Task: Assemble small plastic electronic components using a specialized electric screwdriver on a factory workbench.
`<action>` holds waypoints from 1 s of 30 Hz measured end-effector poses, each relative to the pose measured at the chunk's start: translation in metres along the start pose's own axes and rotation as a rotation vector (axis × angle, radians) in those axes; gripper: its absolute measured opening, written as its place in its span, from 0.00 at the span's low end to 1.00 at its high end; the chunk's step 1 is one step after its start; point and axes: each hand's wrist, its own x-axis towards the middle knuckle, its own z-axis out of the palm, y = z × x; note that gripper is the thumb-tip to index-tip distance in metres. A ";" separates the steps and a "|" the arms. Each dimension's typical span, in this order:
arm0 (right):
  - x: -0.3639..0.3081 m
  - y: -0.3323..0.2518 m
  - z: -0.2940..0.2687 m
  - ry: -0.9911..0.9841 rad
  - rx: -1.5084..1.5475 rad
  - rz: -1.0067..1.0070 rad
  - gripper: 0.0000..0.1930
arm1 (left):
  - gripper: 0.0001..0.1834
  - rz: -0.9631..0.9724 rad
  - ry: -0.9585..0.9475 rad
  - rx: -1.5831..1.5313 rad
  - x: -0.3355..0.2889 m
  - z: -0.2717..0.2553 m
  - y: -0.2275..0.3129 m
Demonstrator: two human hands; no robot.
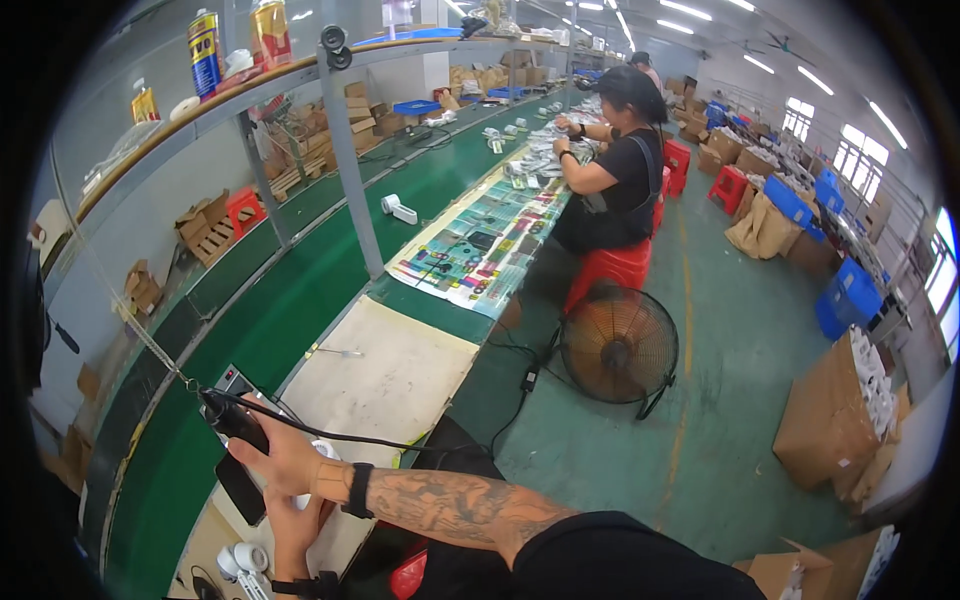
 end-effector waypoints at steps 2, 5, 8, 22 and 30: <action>-0.015 -0.036 -0.017 -0.122 0.186 0.036 0.39 | 0.25 -0.050 -0.051 -0.078 -0.010 -0.012 0.001; -0.049 -0.058 -0.053 -0.196 0.352 0.044 0.38 | 0.23 -0.211 -0.020 -0.223 -0.020 -0.045 0.015; -0.079 -0.083 -0.103 -0.123 0.140 0.289 0.33 | 0.25 -0.635 0.041 -0.458 -0.027 -0.098 0.011; -0.102 0.007 -0.145 -0.032 0.118 0.387 0.34 | 0.26 -0.567 0.331 0.469 0.093 -0.155 -0.283; -0.112 0.009 -0.129 0.009 -0.072 0.332 0.26 | 0.25 -0.678 0.059 0.656 0.075 -0.142 -0.351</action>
